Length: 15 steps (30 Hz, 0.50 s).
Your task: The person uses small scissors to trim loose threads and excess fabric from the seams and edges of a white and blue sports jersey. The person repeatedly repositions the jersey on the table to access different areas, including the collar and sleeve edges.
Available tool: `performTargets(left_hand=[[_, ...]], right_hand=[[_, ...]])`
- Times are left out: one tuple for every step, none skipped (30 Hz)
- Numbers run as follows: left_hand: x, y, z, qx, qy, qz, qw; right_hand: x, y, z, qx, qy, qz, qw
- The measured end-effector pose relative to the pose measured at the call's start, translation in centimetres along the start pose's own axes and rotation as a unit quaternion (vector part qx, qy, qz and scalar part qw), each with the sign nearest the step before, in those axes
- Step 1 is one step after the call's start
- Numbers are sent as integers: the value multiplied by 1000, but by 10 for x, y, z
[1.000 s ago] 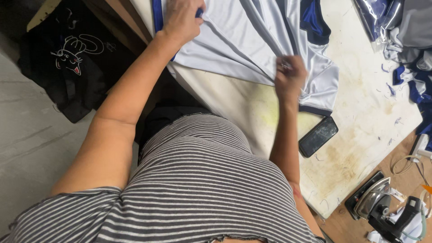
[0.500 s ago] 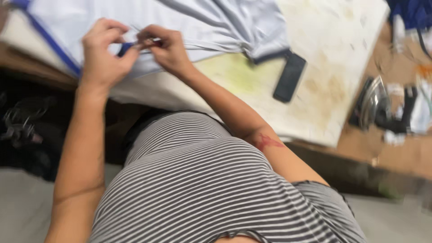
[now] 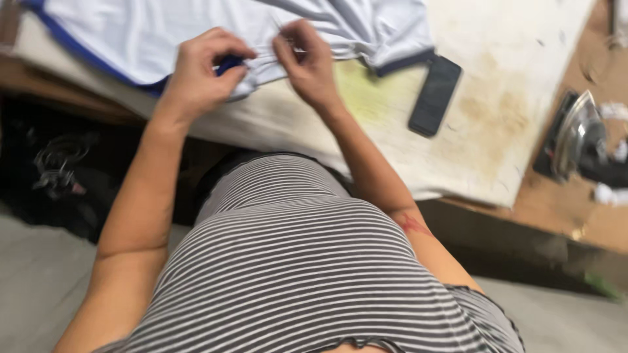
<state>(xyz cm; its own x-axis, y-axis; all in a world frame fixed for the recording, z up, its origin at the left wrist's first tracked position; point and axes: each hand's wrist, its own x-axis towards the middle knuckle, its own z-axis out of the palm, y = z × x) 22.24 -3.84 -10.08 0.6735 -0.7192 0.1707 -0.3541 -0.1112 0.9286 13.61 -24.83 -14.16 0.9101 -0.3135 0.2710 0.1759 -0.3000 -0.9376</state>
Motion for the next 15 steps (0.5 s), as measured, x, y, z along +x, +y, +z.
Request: performTargets(left_hand=[[1, -1, -5, -18, 8, -19, 1000], [2, -1, -11, -64, 16, -27, 997], [3, 0, -17, -112, 22, -32, 993], [4, 1, -21, -162, 27, -35, 986], [5, 4, -25, -161, 28, -47, 985], [7, 6, -27, -162, 27, -60, 985], [8, 10, -30, -163, 25, -71, 984], [10, 13, -30, -167, 22, -61, 984], [11, 17, -31, -170, 18, -49, 984], [12, 20, -30, -173, 13, -37, 984], [13, 23, -30, -168, 15, -41, 985], [14, 25, -29, -163, 17, -45, 985], [14, 27, -28, -158, 17, -49, 986], [14, 28, -27, -161, 18, -39, 986], [14, 29, -27, -163, 20, -31, 986]], right_hand=[[2, -4, -2, 43, -24, 66, 997], [3, -10, -2, 80, -46, 132, 987], [4, -15, -1, 58, -70, 146, 985], [5, -19, 0, 33, -92, 161, 982], [6, -23, 2, 32, -106, 169, 979], [8, -25, 4, 29, -119, 178, 976], [10, -28, 6, 26, -130, 187, 973], [13, -29, 7, 26, -139, 189, 972], [17, -30, 8, 26, -146, 191, 970], [20, -30, 8, 26, -152, 192, 969], [24, -30, 8, 31, -154, 187, 970], [25, -30, 9, 35, -156, 182, 970], [27, -30, 9, 39, -156, 178, 971], [27, -31, 10, 46, -155, 176, 971], [27, -32, 10, 55, -155, 175, 971]])
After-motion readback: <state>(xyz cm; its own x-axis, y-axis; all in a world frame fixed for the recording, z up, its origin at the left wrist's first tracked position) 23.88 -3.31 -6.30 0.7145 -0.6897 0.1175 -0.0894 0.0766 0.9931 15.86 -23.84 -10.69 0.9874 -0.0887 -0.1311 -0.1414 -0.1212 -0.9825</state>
